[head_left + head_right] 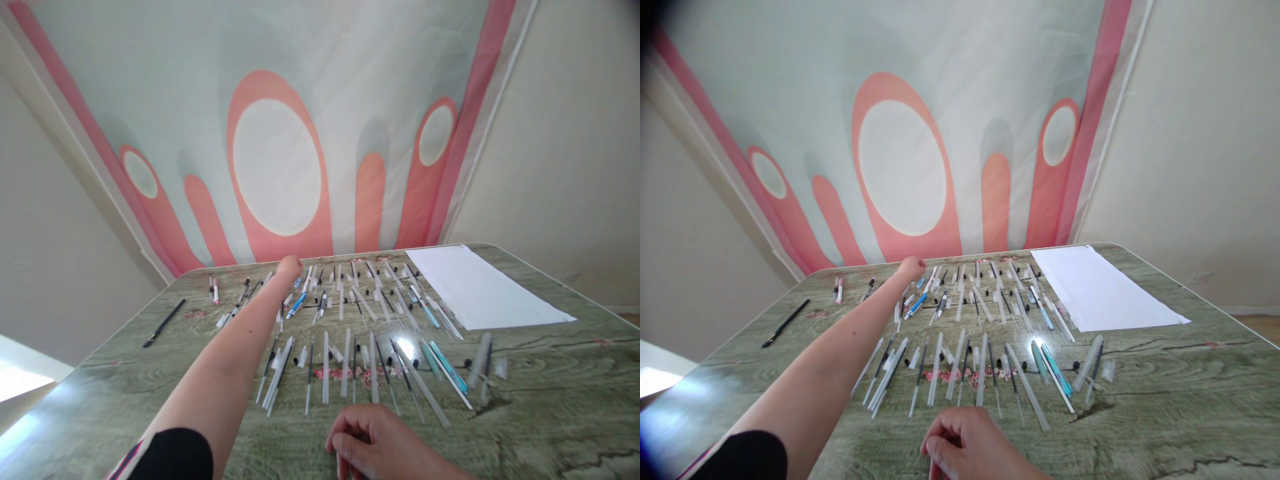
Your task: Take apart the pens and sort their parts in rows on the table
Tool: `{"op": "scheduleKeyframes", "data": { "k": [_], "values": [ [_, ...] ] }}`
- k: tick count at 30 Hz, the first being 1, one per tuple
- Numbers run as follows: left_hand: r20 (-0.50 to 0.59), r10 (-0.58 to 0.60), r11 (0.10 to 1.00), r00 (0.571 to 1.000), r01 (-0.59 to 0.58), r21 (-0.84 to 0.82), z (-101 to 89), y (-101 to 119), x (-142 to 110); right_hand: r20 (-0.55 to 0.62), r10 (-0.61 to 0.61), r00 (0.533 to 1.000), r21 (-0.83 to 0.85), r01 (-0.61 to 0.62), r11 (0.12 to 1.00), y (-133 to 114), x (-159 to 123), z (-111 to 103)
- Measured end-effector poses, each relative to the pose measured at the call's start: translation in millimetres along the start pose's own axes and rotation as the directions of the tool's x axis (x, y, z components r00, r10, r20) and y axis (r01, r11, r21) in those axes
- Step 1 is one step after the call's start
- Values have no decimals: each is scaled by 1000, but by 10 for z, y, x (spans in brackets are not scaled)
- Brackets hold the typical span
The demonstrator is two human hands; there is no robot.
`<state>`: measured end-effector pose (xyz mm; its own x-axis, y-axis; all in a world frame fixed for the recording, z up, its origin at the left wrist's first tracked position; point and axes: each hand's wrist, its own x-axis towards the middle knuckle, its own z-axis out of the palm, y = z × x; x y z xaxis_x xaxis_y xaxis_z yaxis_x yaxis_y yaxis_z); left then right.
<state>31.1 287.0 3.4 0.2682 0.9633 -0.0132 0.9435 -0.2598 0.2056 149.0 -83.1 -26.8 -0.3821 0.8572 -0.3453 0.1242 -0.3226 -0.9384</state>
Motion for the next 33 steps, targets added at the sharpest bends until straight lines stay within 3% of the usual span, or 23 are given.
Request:
{"op": "scheduleKeyframes", "data": {
  "k": [4,8,21,28,33],
  "values": [
    [26,-8,999,1000,7,47,-119,-210,-1,0,6,1000,-7,-6,1000,-5,-11,3],
    [47,30,996,998,-33,77,-97,-364,-103,-2,9,1000,-6,-9,1000,-26,-28,13],
    [78,94,975,993,-107,193,3,-511,-347,1,-5,1000,12,5,1000,-3,-22,19],
    [9,78,977,997,-78,200,49,-562,-418,6,-23,1000,3,23,1000,33,-25,13],
    [-124,16,984,992,6,177,-22,-724,-522,17,-21,1000,-18,22,1000,44,-13,-3]
  ]
}}
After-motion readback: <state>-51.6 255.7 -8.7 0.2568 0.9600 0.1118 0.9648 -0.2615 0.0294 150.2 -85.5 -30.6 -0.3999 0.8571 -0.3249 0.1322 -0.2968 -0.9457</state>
